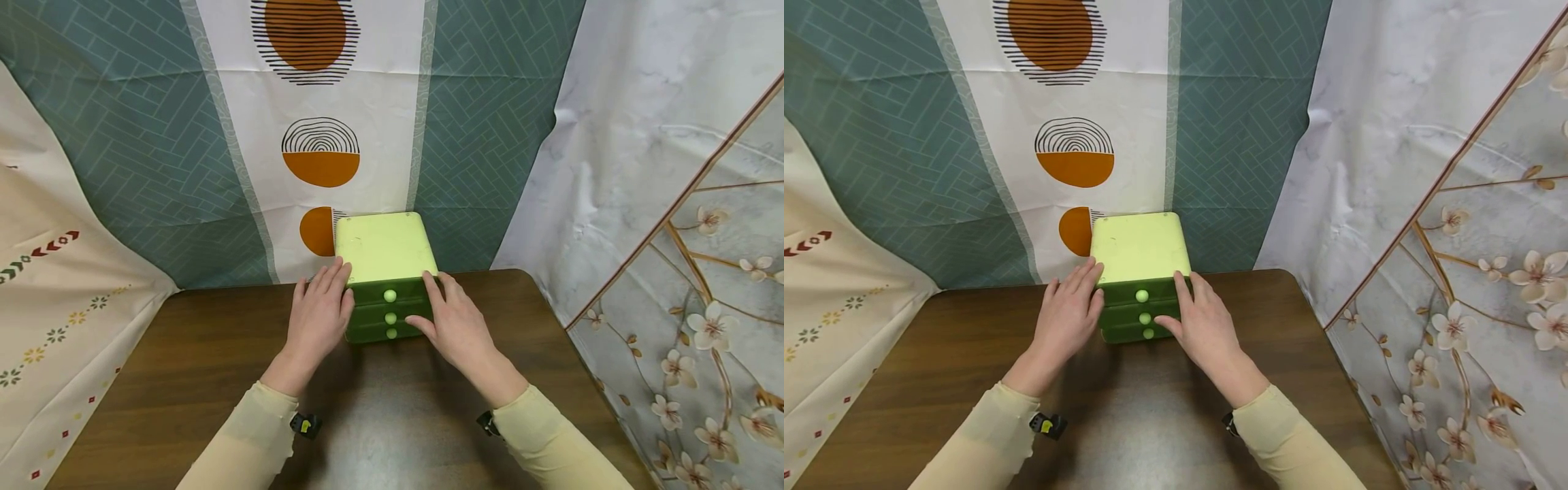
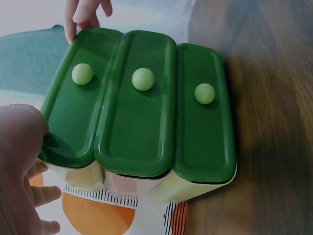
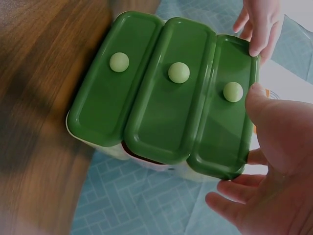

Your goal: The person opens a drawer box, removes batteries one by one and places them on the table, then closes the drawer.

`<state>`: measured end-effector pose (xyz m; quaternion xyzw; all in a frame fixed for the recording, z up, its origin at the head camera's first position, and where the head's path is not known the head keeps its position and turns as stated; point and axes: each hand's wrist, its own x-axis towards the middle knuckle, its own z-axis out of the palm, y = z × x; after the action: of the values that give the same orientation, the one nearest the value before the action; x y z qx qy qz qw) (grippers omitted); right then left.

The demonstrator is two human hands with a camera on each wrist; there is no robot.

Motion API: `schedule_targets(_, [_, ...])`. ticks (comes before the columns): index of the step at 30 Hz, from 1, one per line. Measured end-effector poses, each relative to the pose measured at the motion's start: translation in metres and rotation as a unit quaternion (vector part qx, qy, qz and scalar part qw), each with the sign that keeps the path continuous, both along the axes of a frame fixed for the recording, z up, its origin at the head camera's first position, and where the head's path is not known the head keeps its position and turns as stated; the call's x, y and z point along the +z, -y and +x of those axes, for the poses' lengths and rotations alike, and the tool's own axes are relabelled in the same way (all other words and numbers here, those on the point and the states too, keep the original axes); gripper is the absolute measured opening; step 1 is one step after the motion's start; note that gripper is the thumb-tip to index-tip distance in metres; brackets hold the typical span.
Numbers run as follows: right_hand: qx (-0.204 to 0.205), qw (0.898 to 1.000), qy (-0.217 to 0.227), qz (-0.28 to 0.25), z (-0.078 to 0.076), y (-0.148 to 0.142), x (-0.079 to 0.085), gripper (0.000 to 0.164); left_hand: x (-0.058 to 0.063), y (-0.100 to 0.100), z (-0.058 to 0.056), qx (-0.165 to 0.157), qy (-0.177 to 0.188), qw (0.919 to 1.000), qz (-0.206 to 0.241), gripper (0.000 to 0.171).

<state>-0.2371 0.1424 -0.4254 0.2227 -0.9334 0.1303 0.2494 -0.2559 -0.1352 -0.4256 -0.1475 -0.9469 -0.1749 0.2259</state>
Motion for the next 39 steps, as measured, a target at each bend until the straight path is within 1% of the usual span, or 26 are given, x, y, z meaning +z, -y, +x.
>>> schedule_targets(4, [-0.001,1.000,0.003,0.004,-0.001,0.002,0.000,0.088,0.000,0.001,-0.002,0.002,0.007,1.0000,0.002,0.054])
schedule_targets(10, [-0.003,1.000,-0.008,0.004,-0.002,0.004,-0.001,0.088,0.000,0.002,-0.005,0.005,0.008,1.0000,-0.002,0.054])
schedule_targets(23, [-0.003,1.000,-0.016,0.009,-0.004,0.007,-0.002,0.089,0.002,0.003,-0.007,0.009,0.027,0.9995,-0.011,0.056])
schedule_targets(31, [-0.005,1.000,-0.007,0.008,-0.006,0.008,-0.003,0.091,0.004,0.003,-0.009,0.008,0.041,0.9991,-0.009,0.056])
schedule_targets(39, [-0.005,1.000,-0.009,0.007,-0.007,0.009,-0.002,0.090,0.003,0.005,-0.011,0.005,0.036,0.9993,-0.009,0.056])
